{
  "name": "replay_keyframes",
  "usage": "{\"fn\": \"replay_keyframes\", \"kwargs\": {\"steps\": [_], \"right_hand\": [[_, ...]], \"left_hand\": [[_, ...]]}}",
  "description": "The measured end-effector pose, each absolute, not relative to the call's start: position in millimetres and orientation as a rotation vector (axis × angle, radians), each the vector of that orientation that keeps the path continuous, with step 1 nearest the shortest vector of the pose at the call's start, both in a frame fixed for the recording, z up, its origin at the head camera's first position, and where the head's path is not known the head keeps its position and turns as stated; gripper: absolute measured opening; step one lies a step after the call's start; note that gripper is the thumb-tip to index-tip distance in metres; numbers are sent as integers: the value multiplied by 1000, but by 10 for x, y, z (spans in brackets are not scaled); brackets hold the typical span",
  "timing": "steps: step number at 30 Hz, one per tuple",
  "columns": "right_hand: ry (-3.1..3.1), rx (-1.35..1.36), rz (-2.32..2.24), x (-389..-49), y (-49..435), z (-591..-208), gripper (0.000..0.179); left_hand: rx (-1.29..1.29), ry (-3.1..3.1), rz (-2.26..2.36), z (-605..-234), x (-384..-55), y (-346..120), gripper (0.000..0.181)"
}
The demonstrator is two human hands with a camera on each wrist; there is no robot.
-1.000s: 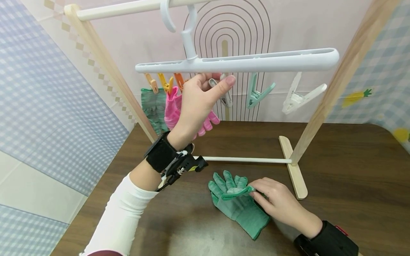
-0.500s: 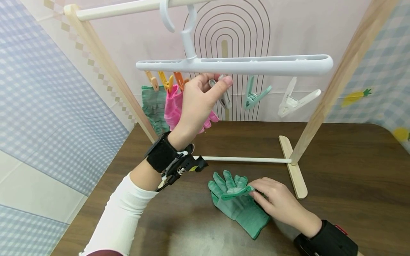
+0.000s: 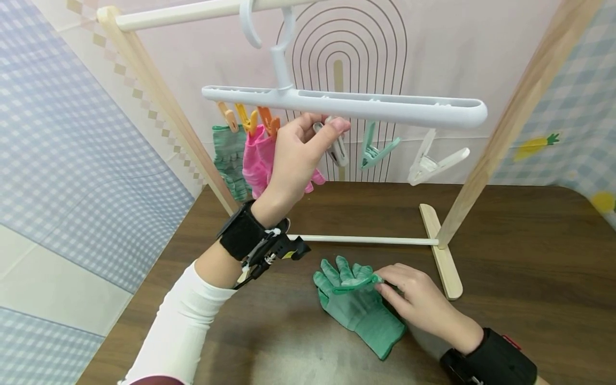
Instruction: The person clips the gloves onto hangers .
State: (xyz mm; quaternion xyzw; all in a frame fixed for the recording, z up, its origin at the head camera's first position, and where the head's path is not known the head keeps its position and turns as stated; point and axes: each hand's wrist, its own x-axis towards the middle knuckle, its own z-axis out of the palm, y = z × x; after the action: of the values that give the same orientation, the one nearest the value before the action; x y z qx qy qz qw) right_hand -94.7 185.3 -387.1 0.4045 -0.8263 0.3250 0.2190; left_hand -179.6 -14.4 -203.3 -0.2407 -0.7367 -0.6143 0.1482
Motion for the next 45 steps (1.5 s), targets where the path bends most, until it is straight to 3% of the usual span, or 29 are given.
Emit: {"fn": "replay_keyframes", "kwargs": {"steps": [4, 27, 45], "right_hand": [[-2279, 1106, 922, -959, 1850, -3854, 15], [-2330, 963, 1117, -1013, 1792, -3761, 34], [-2346, 837, 1229, -1015, 1697, -3746, 26]], "left_hand": [[-696, -2114, -1747, -2049, -1800, -159, 19], [-745, -2055, -1757, -2131, -1833, -224, 19], [-781, -2045, -1689, -2201, -1772, -269, 19]]}}
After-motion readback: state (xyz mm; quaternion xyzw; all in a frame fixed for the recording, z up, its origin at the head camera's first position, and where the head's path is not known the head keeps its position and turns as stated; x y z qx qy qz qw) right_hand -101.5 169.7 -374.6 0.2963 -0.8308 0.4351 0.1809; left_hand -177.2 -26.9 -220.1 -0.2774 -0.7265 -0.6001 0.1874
